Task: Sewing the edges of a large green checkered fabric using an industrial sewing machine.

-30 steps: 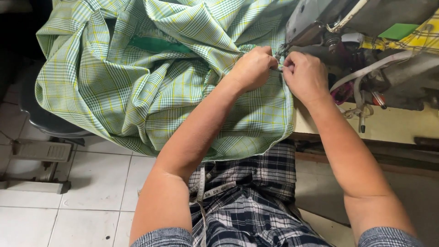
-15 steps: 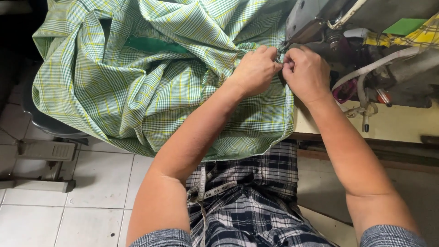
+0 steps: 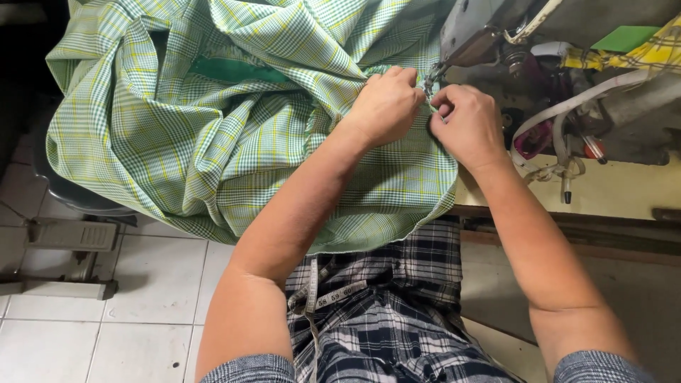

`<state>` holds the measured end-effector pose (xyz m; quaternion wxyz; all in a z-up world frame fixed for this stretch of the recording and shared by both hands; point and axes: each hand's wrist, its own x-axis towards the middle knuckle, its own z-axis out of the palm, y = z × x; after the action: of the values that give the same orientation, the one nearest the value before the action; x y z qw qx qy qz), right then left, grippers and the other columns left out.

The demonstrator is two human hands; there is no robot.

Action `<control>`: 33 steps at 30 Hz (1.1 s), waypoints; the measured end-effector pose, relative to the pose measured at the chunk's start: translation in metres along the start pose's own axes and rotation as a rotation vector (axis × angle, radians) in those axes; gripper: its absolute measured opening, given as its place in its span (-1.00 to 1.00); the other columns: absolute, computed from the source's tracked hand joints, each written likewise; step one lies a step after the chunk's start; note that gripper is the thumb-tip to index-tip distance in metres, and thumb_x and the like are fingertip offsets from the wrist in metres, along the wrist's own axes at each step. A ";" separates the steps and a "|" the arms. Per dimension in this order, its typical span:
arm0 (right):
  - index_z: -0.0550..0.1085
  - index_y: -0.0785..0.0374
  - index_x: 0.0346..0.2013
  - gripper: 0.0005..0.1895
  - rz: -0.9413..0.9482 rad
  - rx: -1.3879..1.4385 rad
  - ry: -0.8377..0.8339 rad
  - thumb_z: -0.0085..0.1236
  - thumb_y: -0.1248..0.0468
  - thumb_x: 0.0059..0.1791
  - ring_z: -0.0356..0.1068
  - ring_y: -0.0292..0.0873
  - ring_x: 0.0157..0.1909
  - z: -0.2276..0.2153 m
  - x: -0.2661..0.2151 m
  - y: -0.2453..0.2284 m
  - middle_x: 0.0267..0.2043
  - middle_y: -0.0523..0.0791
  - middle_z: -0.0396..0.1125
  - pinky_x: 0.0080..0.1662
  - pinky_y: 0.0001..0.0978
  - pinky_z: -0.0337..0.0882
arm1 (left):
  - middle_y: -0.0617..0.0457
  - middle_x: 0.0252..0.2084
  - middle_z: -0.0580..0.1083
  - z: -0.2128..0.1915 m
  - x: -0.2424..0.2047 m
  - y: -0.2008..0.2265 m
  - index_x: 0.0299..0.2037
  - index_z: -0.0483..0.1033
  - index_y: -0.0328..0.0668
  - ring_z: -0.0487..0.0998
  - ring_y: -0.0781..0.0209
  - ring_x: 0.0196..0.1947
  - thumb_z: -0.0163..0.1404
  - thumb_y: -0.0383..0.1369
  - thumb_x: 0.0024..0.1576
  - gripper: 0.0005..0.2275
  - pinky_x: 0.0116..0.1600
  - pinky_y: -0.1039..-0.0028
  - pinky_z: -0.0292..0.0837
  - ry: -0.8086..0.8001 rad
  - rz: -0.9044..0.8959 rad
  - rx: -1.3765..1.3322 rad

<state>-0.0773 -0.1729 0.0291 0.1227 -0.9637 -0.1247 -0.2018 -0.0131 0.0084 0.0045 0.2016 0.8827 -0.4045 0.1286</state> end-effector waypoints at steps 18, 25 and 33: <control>0.64 0.22 -0.07 -0.84 -0.047 0.379 -0.350 0.21 0.36 0.07 0.47 0.09 -0.03 -0.037 0.015 0.019 -0.13 0.04 0.51 0.00 -0.04 0.44 | -0.09 -0.23 0.50 -0.065 -0.117 0.145 0.03 0.39 -0.32 0.56 0.05 -0.25 0.10 -0.44 0.17 -0.73 -0.17 0.33 0.55 0.317 -0.007 -0.361; 0.64 0.25 -0.17 -0.93 -0.188 0.325 -0.316 0.35 0.30 0.10 0.24 -0.18 -0.49 -0.028 0.014 0.028 -0.34 -0.08 0.41 -0.36 -0.22 0.31 | -0.10 0.09 0.50 0.019 -0.181 0.190 0.34 0.15 -0.16 0.54 -0.01 0.01 0.07 -0.16 0.28 -0.48 -0.11 0.22 0.37 0.398 -0.287 -0.370; 0.63 0.32 -0.21 -0.96 -0.344 0.406 -0.141 0.32 0.38 0.12 0.41 -0.02 -0.18 -0.012 0.009 0.039 -0.23 -0.03 0.39 -0.14 -0.13 0.39 | 0.05 -0.23 0.53 0.058 -0.167 0.187 0.28 0.24 -0.16 0.55 0.11 -0.29 0.01 -0.28 0.31 -0.62 -0.06 0.21 0.35 0.417 -0.351 -0.313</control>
<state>-0.0620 -0.2116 0.0360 0.2683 -0.8957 -0.3325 -0.1230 -0.2600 -0.0183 -0.0651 0.4327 0.8520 -0.2106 0.2063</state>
